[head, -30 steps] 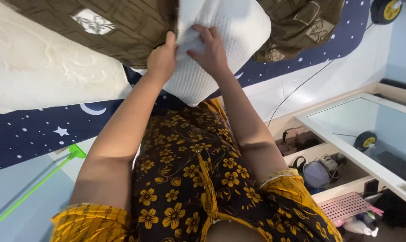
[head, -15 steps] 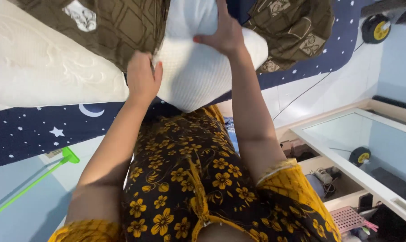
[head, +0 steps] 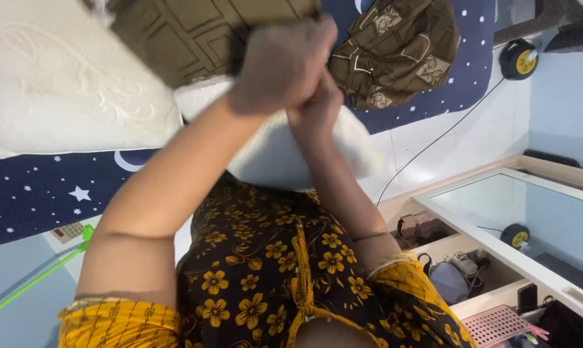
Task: Putting a pillow into a decorative brown pillowcase on a bed.
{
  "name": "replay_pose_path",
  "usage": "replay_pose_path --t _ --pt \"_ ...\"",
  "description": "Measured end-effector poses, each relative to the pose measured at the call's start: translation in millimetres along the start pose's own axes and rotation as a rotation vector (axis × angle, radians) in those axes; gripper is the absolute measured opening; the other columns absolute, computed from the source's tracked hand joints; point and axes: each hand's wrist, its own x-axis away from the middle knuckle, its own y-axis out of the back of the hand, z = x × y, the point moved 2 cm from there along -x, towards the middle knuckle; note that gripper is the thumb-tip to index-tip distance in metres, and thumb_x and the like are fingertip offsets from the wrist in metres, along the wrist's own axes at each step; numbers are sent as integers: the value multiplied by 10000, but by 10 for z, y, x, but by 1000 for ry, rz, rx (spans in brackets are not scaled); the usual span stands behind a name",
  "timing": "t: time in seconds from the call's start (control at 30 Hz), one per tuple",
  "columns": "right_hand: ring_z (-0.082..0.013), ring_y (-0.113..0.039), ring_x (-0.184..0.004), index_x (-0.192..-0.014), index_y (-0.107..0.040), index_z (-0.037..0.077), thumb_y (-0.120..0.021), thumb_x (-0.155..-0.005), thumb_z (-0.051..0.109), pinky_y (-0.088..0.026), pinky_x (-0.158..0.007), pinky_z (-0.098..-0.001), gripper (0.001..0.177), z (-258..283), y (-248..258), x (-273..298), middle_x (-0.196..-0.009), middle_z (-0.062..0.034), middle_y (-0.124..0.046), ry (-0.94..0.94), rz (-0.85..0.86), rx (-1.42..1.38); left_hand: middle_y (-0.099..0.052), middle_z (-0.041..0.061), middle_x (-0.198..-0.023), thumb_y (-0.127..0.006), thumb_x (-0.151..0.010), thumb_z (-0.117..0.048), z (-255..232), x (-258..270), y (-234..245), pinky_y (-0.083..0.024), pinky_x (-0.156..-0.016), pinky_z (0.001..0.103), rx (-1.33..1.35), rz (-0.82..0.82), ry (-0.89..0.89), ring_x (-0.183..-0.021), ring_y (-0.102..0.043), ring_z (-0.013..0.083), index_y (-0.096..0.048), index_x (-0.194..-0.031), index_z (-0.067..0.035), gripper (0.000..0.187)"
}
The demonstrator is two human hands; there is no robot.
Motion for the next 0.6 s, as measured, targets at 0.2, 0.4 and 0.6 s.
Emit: replay_pose_path --t 0.2,0.4,0.6 --pt "-219 -744 -1086 -1414 -556 64 -788 -961 58 -611 -922 -321 510 886 190 21 -1201 -117 -711 257 -194 46 -645 157 -952 -750 -970 -98 27 494 693 -556 -747 442 297 -181 191 -854 -685 382 -591 -1097 -69 206" --pt "-320 -658 -1214 -1588 -353 160 -930 -887 235 -531 -1029 -439 911 254 -374 -94 -1263 -111 -673 151 35 407 -680 196 -958 -664 -1089 -86 671 1437 23 -522 -737 492 258 -11 671 -929 -669 440 -588 -1107 -29 98" --pt "-433 -453 -1320 -1545 -229 190 -934 -646 489 -369 -1037 -638 1180 96 -722 -134 -1403 -226 -450 439 -64 849 -701 211 -859 -705 -904 -147 1153 1657 -347 -509 -658 536 -33 -15 768 -768 -664 442 -669 -979 -51 127"
